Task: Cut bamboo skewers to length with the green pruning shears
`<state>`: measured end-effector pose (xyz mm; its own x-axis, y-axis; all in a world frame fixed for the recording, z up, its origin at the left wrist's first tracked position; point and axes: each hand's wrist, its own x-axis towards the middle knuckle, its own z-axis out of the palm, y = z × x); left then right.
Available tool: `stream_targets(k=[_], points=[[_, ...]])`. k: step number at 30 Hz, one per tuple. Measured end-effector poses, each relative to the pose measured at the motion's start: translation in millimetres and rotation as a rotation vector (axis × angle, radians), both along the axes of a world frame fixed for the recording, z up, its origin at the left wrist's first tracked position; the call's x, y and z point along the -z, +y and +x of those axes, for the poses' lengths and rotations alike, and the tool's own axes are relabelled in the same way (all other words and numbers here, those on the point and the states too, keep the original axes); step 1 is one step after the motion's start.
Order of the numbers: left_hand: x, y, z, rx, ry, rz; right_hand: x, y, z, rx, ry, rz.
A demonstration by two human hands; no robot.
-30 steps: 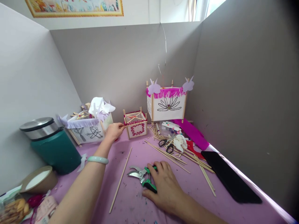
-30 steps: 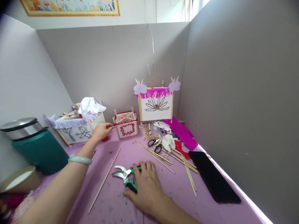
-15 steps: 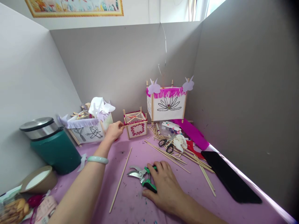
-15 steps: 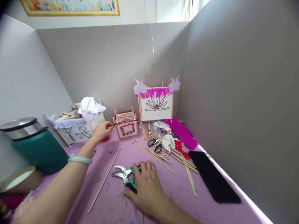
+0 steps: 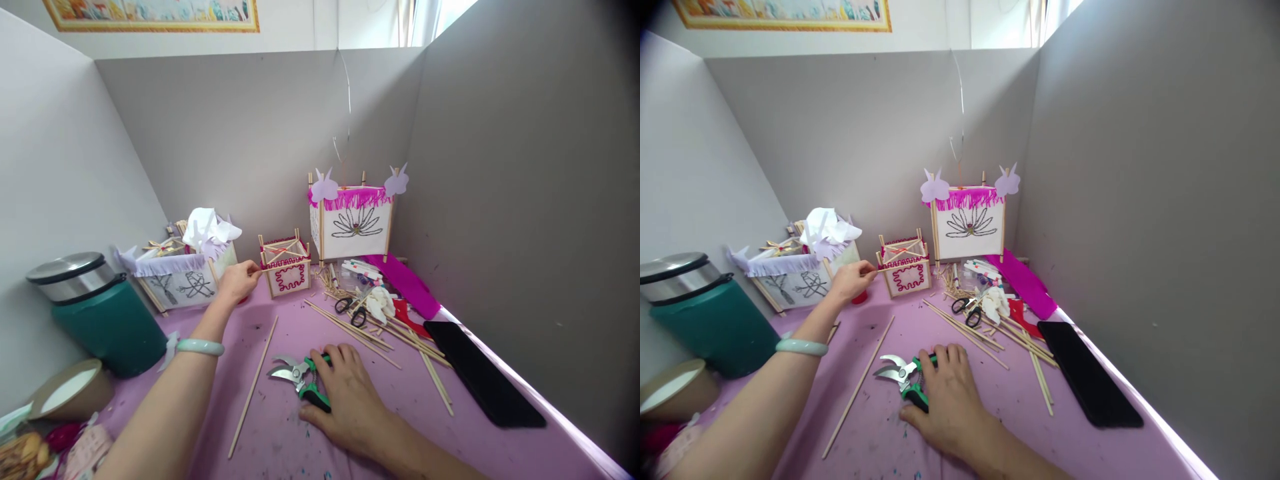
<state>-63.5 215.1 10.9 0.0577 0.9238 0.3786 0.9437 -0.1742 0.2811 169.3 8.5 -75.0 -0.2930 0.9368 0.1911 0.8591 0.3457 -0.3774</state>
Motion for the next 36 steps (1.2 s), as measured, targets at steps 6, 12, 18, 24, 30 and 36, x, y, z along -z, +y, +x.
stream_targets(k=[6,12,18,24,30,36], points=[[-9.6,-19.3,25.7,0.191,-0.091,0.020,2.2,1.0,0.4,0.004,-0.003,-0.006],[-16.8,-23.5,82.5,0.178,-0.029,0.094,2.0,-0.6,-0.2,0.002,0.018,0.005],[-11.8,-15.6,128.9,0.258,-0.072,0.068,-4.3,-1.2,0.5,-0.006,0.039,-0.024],[-4.5,-6.2,148.5,0.224,-0.186,0.091,-6.2,-1.4,0.4,-0.012,0.045,-0.030],[-3.5,-8.1,155.9,0.216,-0.118,0.127,-5.9,-1.7,1.4,-0.018,0.053,-0.039],[1.3,-8.4,155.0,0.231,-0.081,0.200,-1.9,0.1,0.6,-0.022,0.055,-0.032]])
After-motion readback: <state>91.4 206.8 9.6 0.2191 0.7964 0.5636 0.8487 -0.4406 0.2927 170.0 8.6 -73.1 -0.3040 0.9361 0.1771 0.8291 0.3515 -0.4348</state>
